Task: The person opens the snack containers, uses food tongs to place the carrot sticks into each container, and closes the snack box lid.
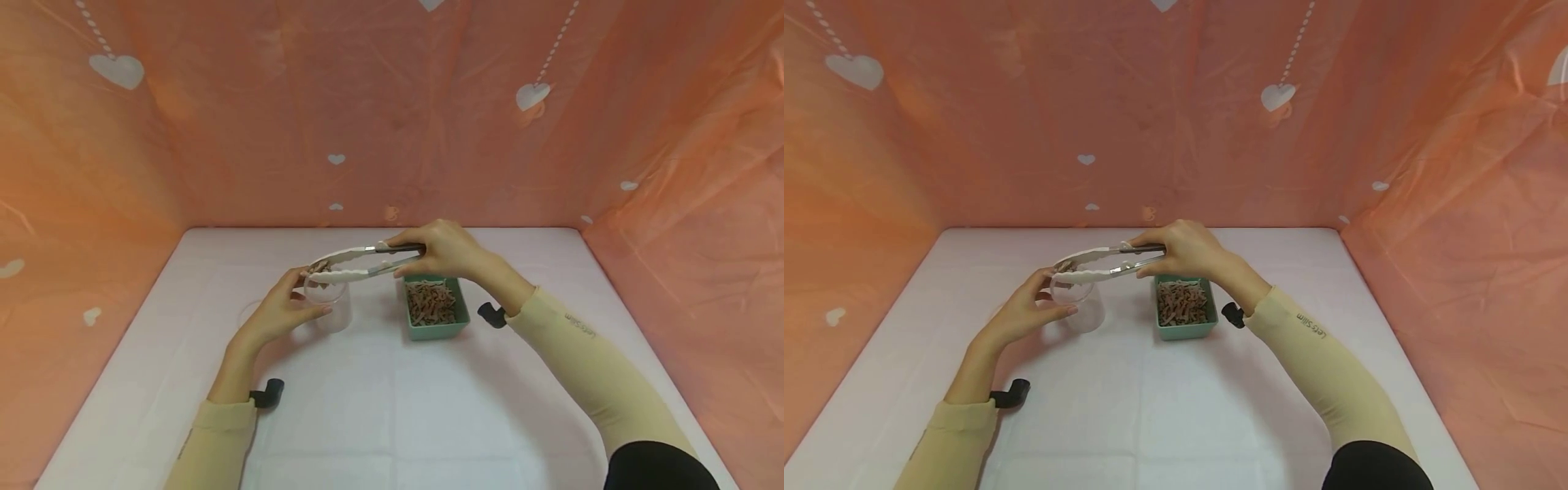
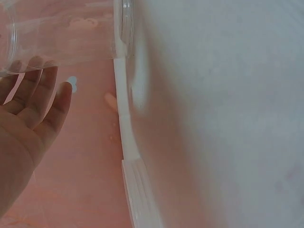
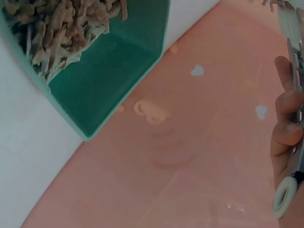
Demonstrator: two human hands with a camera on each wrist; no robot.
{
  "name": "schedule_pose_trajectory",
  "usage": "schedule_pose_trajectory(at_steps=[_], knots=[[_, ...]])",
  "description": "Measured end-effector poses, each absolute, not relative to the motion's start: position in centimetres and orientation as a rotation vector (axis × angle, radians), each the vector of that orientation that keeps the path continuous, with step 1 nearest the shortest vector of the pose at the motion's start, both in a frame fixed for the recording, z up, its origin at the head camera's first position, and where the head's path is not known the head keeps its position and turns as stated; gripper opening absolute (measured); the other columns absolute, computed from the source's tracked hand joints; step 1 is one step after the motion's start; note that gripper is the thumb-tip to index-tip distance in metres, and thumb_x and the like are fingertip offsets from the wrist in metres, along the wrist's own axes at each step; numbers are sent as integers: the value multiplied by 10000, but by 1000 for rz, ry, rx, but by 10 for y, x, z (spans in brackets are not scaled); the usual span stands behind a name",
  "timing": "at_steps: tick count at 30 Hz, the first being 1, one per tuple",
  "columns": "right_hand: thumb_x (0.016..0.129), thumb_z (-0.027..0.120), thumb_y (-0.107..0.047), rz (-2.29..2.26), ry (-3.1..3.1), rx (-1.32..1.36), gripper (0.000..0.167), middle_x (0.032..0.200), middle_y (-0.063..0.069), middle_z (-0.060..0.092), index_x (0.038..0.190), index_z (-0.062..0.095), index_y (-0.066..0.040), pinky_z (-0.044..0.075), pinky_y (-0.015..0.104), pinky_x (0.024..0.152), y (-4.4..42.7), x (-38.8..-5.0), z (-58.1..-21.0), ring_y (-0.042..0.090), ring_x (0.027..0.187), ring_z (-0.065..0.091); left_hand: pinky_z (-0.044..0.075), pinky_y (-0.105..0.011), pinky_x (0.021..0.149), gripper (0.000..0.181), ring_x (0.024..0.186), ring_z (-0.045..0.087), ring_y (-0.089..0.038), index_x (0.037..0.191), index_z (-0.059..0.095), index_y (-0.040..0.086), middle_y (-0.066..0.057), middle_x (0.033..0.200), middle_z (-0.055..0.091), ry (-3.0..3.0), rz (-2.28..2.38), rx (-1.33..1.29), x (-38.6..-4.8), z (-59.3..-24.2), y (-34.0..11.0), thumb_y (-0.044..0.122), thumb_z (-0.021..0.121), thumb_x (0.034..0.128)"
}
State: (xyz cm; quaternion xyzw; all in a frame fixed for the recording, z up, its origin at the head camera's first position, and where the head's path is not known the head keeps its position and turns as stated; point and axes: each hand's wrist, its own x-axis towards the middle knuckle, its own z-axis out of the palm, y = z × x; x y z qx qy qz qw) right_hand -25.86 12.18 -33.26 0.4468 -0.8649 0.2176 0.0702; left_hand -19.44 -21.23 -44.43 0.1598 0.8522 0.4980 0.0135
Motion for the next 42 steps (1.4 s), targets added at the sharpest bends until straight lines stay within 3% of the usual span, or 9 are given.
schedule_pose_trajectory(at_steps=[9,15,20,33,42], knots=[[794,918,-367,660,-2652,1357,509,1079,-22,791,1248,776,-187,470,322,615,119,-258,-341,71,639,550,451,-548,1032,775,1261,536,-368,1490,439,12,-195,1382,561,2635,1575,482,-196,-446,-212,121,870,856],[808,901,-392,617,-2699,1346,521,1154,-7,778,1270,764,-194,528,376,712,119,-257,-345,141,786,677,441,-535,1045,778,1280,524,-336,1491,437,2,-198,1396,570,2640,1584,510,-198,-446,-213,117,872,856],[814,897,-398,621,-2746,1329,538,1168,-1,774,1292,754,-197,533,391,735,118,-256,-345,173,819,689,432,-541,1057,778,1290,516,-335,1501,428,4,-203,1401,562,2625,1584,507,-197,-446,-213,138,865,870],[774,933,-365,675,-2688,1280,542,1143,4,780,1257,774,-177,475,317,660,126,-251,-344,80,692,568,433,-533,1057,784,1279,522,-332,1504,428,13,-195,1404,557,2609,1592,492,-195,-443,-213,155,867,871],[745,955,-269,770,-2630,1192,527,948,9,786,1216,784,-102,394,276,551,167,-241,-334,74,581,490,437,-544,1053,763,1294,516,-355,1488,448,16,-202,1409,551,2617,1592,498,-196,-445,-213,155,869,867]])
